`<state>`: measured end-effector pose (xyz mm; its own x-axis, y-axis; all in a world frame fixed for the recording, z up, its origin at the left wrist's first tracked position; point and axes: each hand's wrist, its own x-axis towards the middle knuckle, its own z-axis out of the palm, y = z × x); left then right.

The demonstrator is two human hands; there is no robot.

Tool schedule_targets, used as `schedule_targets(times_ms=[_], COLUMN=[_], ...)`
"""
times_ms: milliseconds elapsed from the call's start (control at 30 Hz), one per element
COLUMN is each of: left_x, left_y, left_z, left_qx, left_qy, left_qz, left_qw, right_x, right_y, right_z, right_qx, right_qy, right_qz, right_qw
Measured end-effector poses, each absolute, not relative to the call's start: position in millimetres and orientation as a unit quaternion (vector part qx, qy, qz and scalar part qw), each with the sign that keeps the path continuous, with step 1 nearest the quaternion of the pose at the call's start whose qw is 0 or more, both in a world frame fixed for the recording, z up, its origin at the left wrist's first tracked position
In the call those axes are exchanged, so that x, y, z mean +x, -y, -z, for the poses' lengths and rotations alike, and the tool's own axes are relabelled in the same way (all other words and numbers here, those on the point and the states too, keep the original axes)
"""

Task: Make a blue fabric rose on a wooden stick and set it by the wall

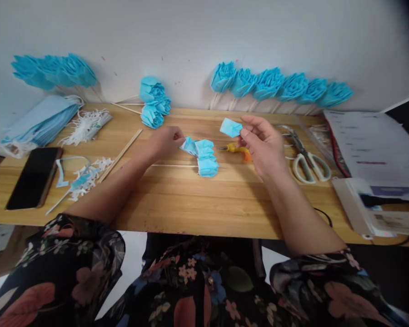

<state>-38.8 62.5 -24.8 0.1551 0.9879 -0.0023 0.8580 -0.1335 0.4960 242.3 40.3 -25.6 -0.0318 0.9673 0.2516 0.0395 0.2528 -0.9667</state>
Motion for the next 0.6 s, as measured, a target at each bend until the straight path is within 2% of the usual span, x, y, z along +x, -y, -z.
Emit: schedule_targets(times_ms=[133,267,433,600], left_x=[-51,-56,-35,-13], left_y=[-80,-89,-62,-34], left_z=[16,-12,-55,-77], left_qx=[0.666,0.602,0.64,0.665], left_qy=[-0.618,-0.568,-0.507,-0.47], left_qz=[-0.324,-0.46,-0.459,-0.434], left_qw=[0.263,0.321,0.351,0.385], right_x=[244,243,232,212], right_y=[-44,-50,-48,-33], right_z=[28,23,-7,-31], right_qx=[-0.411,-0.394,-0.354,-0.33], right_qy=[0.589,0.616,0.653,0.658], right_qz=[-0.429,-0.386,-0.352,-0.428], right_qw=[0.548,0.562,0.569,0.524])
